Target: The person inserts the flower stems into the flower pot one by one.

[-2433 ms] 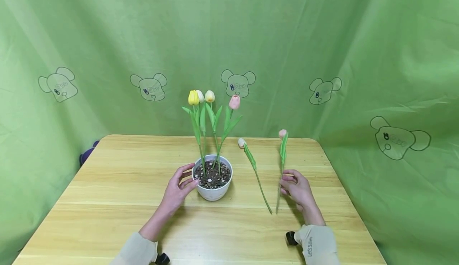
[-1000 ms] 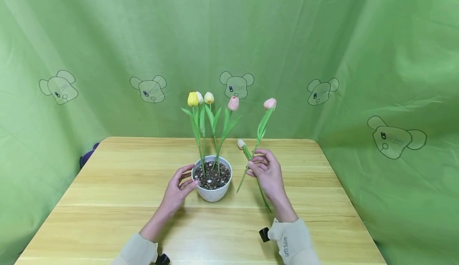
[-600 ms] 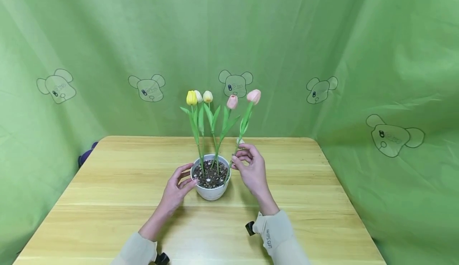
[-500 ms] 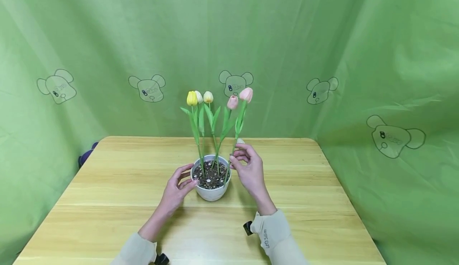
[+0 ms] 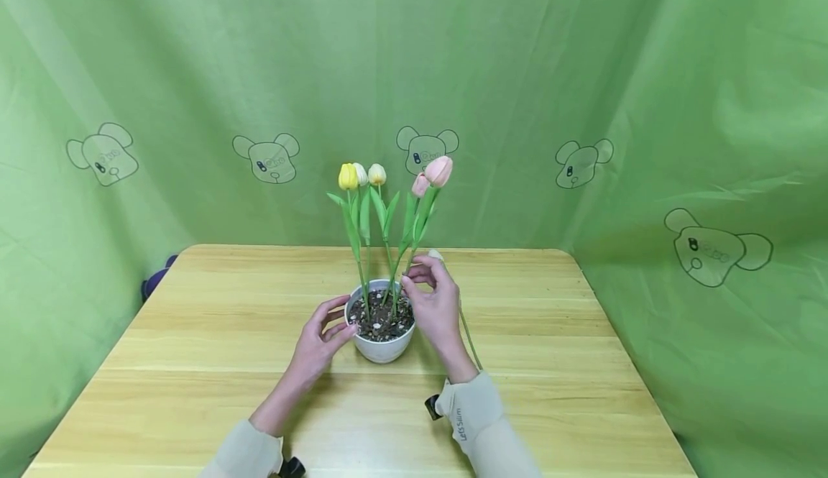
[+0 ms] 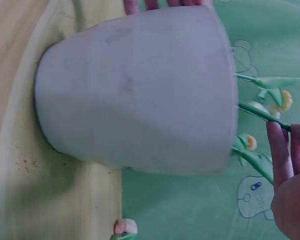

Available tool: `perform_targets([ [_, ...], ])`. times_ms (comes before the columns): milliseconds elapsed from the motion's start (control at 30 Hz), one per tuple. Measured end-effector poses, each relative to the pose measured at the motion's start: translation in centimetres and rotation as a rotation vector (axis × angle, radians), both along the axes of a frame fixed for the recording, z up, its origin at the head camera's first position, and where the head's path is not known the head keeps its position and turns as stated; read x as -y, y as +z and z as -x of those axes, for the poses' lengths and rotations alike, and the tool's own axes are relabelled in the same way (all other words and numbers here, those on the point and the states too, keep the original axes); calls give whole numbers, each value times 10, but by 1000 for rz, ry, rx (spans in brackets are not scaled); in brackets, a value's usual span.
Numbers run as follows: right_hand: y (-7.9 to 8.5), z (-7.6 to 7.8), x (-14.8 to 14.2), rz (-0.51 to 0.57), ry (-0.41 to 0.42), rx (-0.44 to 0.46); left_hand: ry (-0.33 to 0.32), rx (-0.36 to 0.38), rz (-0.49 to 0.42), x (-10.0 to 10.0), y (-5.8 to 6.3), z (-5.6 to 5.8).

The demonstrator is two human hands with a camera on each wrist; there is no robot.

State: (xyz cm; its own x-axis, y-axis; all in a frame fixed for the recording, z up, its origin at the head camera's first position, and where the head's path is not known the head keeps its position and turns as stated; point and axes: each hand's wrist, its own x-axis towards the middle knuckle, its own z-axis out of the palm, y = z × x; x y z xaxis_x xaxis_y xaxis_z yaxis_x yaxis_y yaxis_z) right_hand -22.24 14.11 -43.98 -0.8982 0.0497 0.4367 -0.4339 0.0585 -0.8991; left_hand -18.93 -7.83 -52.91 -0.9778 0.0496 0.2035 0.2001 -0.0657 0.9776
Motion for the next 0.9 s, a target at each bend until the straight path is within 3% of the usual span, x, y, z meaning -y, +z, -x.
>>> perform_targets([
  [567, -19, 4, 17, -121, -65, -65, -6, -3, -4, 0, -3, 1],
  [900, -25, 3, 18, -157, -51, -121, -5, -15, 14, 0, 0, 0],
])
